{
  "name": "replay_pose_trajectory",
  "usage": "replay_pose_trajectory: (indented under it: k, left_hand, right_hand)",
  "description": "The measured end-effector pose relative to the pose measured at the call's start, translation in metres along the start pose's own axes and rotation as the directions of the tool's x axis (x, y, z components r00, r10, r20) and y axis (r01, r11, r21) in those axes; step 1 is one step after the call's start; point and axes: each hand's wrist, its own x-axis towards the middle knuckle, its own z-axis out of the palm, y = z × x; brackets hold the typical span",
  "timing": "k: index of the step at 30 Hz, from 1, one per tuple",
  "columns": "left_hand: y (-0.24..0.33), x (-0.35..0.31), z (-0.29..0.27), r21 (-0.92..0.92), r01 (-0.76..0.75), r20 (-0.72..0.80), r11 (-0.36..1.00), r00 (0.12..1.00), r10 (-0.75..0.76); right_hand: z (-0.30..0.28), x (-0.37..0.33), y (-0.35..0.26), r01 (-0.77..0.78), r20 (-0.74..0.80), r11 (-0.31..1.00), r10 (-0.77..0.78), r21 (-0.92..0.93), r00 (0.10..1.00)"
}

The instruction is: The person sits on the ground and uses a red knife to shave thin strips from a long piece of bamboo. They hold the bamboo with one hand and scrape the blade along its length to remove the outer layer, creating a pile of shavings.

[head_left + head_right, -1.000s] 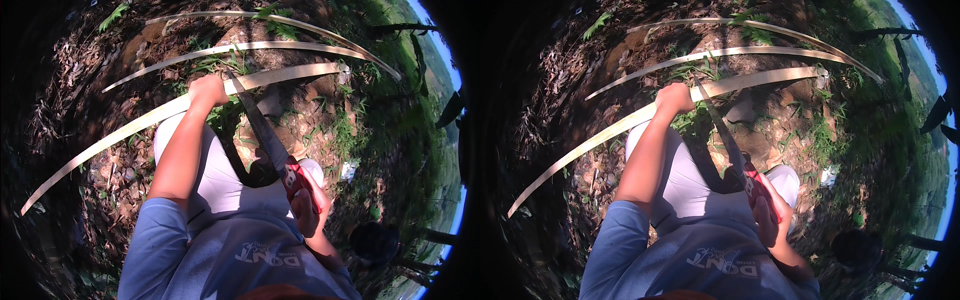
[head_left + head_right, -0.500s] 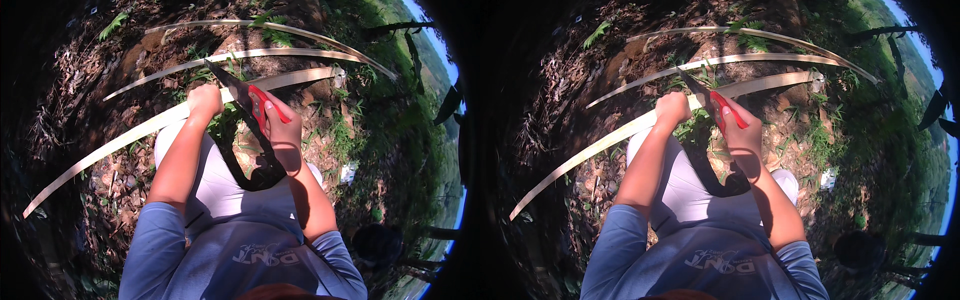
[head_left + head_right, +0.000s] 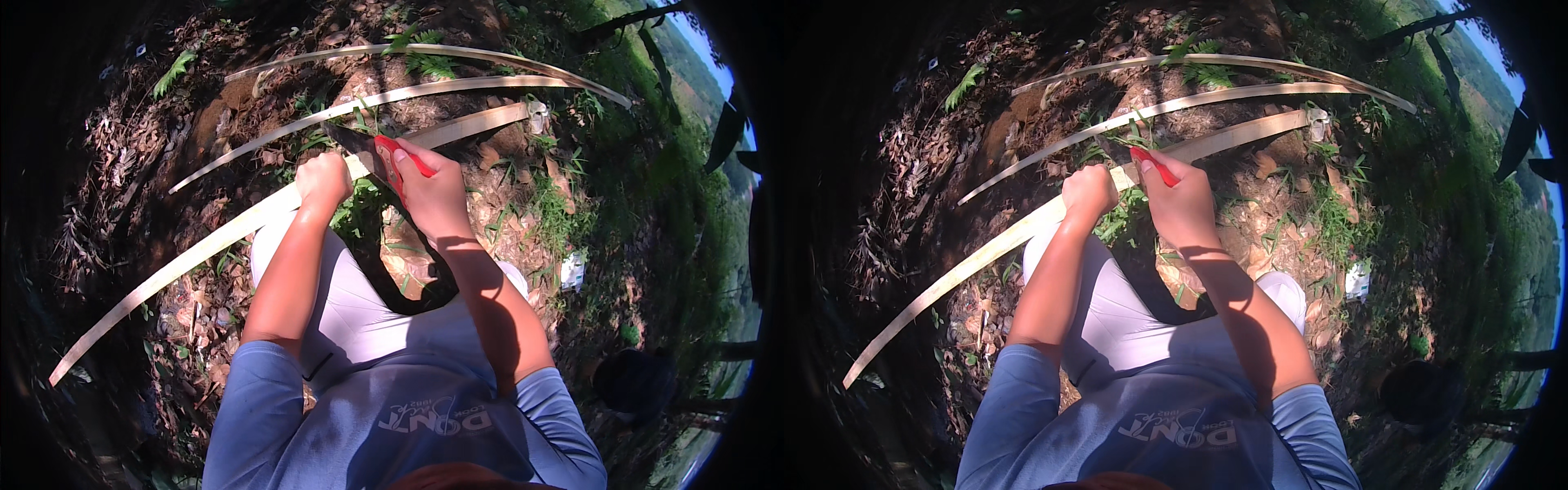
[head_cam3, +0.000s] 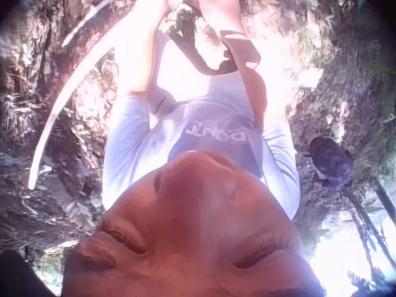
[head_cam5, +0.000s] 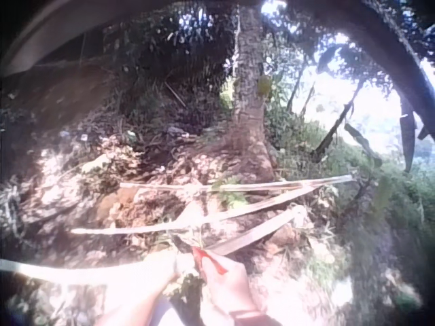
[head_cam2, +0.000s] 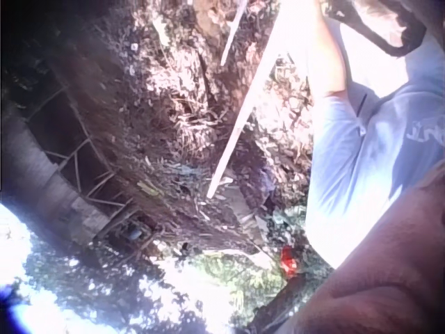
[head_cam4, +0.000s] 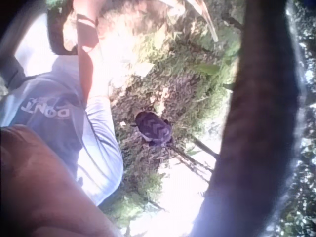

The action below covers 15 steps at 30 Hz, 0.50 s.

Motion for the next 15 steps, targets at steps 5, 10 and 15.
replay_pose_trajectory:
  k: [5,10,15]
  left_hand:
    - [0.001,0.002,0.011,0.02,-0.061,-0.096,0.998,0.993,0.063]
    - [-0.002,0.002,0.012,0.043,-0.062,-0.102,0.997,0.993,0.066]
    - [0.001,0.003,0.006,0.029,-0.054,-0.041,0.998,0.998,0.055]
  right_hand:
    - [0.009,0.012,-0.006,0.092,0.031,0.996,-0.092,0.013,0.995]
    - [0.004,-0.007,-0.002,0.087,0.018,0.996,-0.087,-0.01,0.996]
    - [0.012,-0.025,0.03,0.132,-0.05,0.991,-0.131,0.018,0.99]
